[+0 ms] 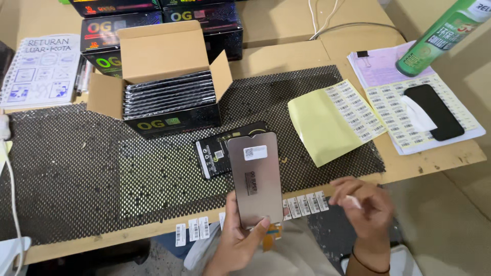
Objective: The person picks up a phone LCD screen component from a box, removes a protective plastic film from the back, and then slides the screen into a protective black sleeve before returning it to the storage box.
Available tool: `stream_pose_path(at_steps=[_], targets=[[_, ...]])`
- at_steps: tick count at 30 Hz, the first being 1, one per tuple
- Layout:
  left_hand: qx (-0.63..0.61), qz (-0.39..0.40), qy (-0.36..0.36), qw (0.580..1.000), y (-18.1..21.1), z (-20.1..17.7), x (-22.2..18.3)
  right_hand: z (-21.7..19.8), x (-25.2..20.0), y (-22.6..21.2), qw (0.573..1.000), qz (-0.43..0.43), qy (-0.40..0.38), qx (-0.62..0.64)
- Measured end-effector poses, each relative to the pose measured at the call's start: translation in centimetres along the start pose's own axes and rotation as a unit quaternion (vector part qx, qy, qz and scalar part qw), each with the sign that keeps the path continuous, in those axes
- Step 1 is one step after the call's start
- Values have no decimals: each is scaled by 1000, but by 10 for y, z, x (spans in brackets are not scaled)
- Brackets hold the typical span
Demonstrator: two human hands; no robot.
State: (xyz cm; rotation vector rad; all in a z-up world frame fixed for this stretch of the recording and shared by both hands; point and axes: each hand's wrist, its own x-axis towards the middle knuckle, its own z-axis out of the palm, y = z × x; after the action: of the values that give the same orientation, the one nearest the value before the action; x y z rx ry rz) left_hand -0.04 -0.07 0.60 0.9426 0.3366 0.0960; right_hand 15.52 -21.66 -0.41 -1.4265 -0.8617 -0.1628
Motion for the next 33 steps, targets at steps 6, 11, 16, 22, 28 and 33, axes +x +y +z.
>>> stream_pose_path(at_steps=[6,11,16,22,28,33], targets=[[133,45,1,990,-6,0,-3,47,62,-49,973,-30,-191,-128],[156,75,-28,985,-9,-2,-1,66,87,-60,967,-47,-196,-157],[160,123,-43,978,-15,-3,1,75,88,-60,953,-90,-185,-224],[207,100,-20,973,-26,-2,2,79,81,-56,937,-114,-82,-321],[139,139,-65,978,-17,7,-1,83,57,-32,992,128,-13,-13],[202,31,-147,968,-12,1,0,88,45,-37,963,266,6,38]])
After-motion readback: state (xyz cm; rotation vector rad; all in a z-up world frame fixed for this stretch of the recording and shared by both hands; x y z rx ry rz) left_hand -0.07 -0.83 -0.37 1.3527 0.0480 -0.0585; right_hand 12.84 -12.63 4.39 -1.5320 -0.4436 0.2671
